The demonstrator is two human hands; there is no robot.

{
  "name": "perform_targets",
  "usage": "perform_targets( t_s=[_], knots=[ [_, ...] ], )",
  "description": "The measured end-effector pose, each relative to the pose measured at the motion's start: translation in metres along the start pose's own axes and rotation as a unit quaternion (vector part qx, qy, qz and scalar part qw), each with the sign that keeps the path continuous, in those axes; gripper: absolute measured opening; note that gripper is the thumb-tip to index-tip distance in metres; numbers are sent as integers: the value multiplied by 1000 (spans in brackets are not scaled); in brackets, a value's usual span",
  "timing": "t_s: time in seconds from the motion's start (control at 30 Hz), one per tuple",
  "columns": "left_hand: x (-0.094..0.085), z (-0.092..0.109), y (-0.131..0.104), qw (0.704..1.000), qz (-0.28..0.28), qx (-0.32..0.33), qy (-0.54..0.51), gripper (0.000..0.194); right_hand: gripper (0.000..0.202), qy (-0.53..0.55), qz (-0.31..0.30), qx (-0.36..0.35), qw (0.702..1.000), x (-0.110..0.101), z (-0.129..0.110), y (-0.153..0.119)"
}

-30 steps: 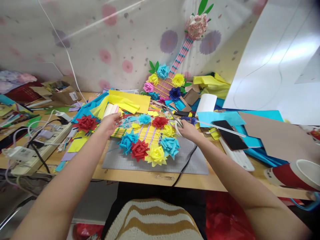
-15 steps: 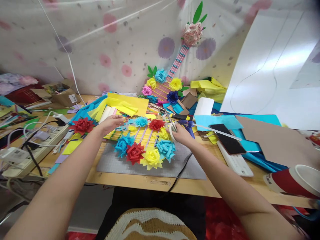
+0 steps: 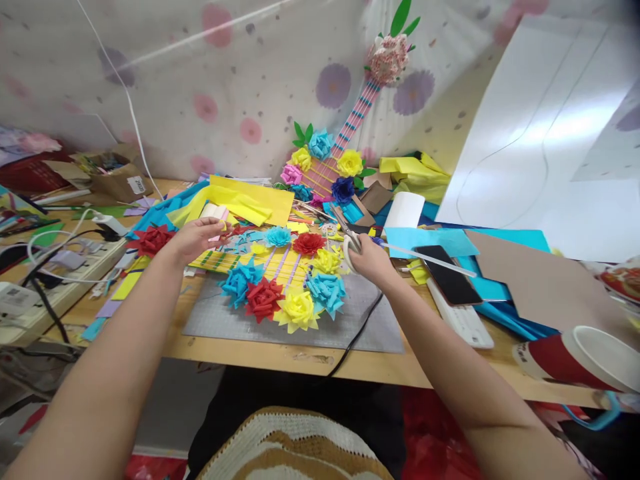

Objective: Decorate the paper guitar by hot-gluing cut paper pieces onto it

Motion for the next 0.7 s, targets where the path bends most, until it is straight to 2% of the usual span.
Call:
perform_targets(
  t_s=[0.1,0.23,0.37,0.43,0.57,0.63,0.7],
  knots=[
    [-8,-8,-8,995,-55,-64,49,17,29,4,-13,11,1000,-1,3,-11],
    [-13,-21,-25,973,-136,-174,63,24,28,28,-60,23,998,14,5,-18],
    [-16,-17,-32,966,-162,-191,65,25,29,13,-48,5,999,24,-2,-18],
    [-19,-12,-31,968,-155,-189,67,25,30,-1,-19,-8,1000,21,-9,-18],
    [-32,0,-15,982,-99,-152,51,23,31,-16,41,-24,999,2,-30,-23],
    [-40,4,-1,991,-58,-112,47,19,31,-5,40,-41,998,-5,-48,-31],
    [-47,1,13,995,-16,-73,68,17,33,12,7,-70,997,-5,-71,-43]
  ],
)
Point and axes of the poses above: each hand's wrist, its own y-axis towards the middle knuckle, its own x-axis out of the palm, z = x × y, the point moved 7 cm from there along y, towards the middle knuckle, and after that the axes turned 11 degrees about x, right-handed, at the moved point
